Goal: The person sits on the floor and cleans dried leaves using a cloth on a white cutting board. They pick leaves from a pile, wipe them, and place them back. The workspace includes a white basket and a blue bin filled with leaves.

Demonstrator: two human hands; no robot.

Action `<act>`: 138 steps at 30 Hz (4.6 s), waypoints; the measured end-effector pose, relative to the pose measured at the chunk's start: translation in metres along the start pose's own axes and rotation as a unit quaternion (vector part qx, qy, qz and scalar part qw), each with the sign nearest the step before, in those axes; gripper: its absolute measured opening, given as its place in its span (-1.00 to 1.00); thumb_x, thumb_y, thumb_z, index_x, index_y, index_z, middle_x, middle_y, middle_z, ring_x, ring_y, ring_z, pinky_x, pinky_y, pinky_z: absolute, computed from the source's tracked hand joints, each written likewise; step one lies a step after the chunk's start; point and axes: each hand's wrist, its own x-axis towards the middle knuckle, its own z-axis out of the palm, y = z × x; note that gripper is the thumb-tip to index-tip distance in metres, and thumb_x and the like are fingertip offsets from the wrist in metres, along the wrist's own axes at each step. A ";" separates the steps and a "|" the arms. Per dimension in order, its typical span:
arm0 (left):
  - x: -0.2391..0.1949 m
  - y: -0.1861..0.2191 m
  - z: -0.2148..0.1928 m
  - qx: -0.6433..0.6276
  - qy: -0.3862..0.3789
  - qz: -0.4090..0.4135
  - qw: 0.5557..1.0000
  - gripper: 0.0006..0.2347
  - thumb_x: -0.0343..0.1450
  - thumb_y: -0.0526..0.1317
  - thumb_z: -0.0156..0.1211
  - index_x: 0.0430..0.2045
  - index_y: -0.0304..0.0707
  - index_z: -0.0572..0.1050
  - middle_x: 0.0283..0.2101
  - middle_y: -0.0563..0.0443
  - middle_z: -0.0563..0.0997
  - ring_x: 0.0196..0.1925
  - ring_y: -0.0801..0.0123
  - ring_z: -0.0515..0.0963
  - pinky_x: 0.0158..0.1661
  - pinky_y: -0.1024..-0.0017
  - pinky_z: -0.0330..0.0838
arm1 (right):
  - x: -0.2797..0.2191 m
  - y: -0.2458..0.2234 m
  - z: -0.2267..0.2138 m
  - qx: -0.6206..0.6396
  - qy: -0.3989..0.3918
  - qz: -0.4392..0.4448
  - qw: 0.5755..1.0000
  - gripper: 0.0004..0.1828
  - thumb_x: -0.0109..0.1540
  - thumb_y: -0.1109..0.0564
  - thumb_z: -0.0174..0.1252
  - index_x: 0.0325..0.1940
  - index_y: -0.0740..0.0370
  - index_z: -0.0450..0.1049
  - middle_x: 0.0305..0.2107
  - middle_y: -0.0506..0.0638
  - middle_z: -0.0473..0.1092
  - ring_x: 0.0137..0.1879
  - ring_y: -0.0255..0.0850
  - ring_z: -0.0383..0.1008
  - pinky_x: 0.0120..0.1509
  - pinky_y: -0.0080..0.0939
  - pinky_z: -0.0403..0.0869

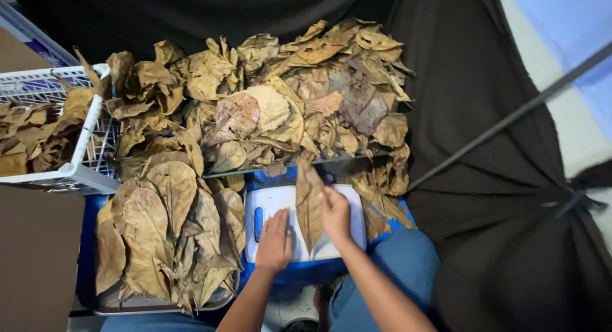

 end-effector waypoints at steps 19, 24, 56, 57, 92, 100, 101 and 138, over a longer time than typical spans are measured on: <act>0.011 -0.004 0.025 0.184 -0.005 -0.056 0.981 -0.51 0.44 -0.18 0.02 0.34 0.23 0.27 0.35 0.00 0.25 0.49 0.12 0.18 0.31 0.17 0.22 | -0.066 0.002 -0.017 -0.452 -0.143 -0.275 0.837 -0.65 0.30 0.06 0.02 0.15 0.07 0.49 -0.18 -0.01 0.26 -0.08 -0.04 0.27 -0.09 -0.04 0.29; 0.011 0.012 0.018 0.226 0.028 -0.049 0.972 -0.42 0.44 -0.22 0.05 0.39 0.47 0.14 0.35 0.00 0.19 0.41 0.11 0.27 0.21 0.09 0.34 | -0.069 0.006 -0.014 -0.466 -0.087 -0.262 0.841 -0.63 0.33 -0.03 0.03 0.11 0.20 0.50 -0.23 0.01 0.27 -0.13 -0.02 0.32 -0.15 -0.02 0.30; 0.037 0.013 -0.011 0.254 -0.136 0.015 0.957 -0.57 0.59 -0.11 -0.23 0.42 0.05 0.08 0.11 0.03 0.29 0.13 0.22 0.35 0.11 0.28 0.28 | -0.030 -0.010 -0.033 -0.410 -0.201 -0.059 0.888 -0.46 0.35 -0.07 -0.07 0.44 -0.07 0.28 0.04 0.08 0.38 -0.22 0.21 0.63 -0.12 0.20 0.65; 0.043 0.018 -0.017 0.254 -0.137 0.014 0.957 -0.57 0.59 -0.11 -0.23 0.42 0.05 0.08 0.11 0.03 0.29 0.13 0.22 0.35 0.11 0.28 0.28 | -0.027 -0.008 -0.032 -0.410 -0.202 -0.059 0.888 -0.46 0.35 -0.07 -0.07 0.44 -0.07 0.28 0.04 0.08 0.38 -0.22 0.21 0.63 -0.12 0.20 0.65; 0.101 0.062 -0.058 0.245 -0.394 -0.088 0.882 -0.27 0.46 0.03 0.02 0.48 0.63 -0.29 0.50 -0.16 -0.07 0.35 -0.17 0.28 0.21 -0.15 0.32 | -0.139 -0.021 -0.024 -0.323 -0.207 -0.164 0.909 -0.47 0.34 0.12 -0.05 0.43 0.15 0.29 0.05 0.30 0.22 0.05 0.31 0.27 -0.03 0.30 0.38; 0.098 0.067 -0.060 0.249 -0.395 -0.099 0.879 -0.29 0.49 0.02 0.00 0.49 0.61 -0.29 0.51 -0.10 -0.11 0.40 -0.12 0.19 0.22 -0.14 0.26 | -0.141 0.021 0.005 -0.319 -0.166 -0.216 0.908 -0.49 0.30 0.24 0.03 0.35 0.36 0.25 0.46 0.31 -0.03 0.49 0.29 0.10 0.38 0.18 0.33; 0.097 0.067 -0.061 0.253 -0.395 -0.097 0.878 -0.31 0.51 0.06 0.00 0.49 0.60 -0.28 0.53 -0.08 -0.14 0.42 -0.10 0.16 0.23 -0.16 0.25 | -0.135 0.021 0.007 -0.294 -0.150 -0.207 0.921 -0.52 0.35 0.07 0.11 0.29 0.36 0.30 0.46 0.27 0.05 0.56 0.21 0.02 0.50 0.20 0.19; 0.070 0.047 -0.058 0.199 -0.298 -0.101 0.928 -0.17 0.49 0.14 0.02 0.54 0.07 -0.41 0.27 0.00 0.18 0.26 0.22 0.23 0.20 0.20 0.13 | -0.007 0.021 0.032 -0.378 -0.269 -0.023 0.886 0.17 0.05 0.17 0.46 0.64 -0.14 -0.01 0.57 0.13 -0.25 0.68 0.16 -0.41 0.63 0.17 -0.06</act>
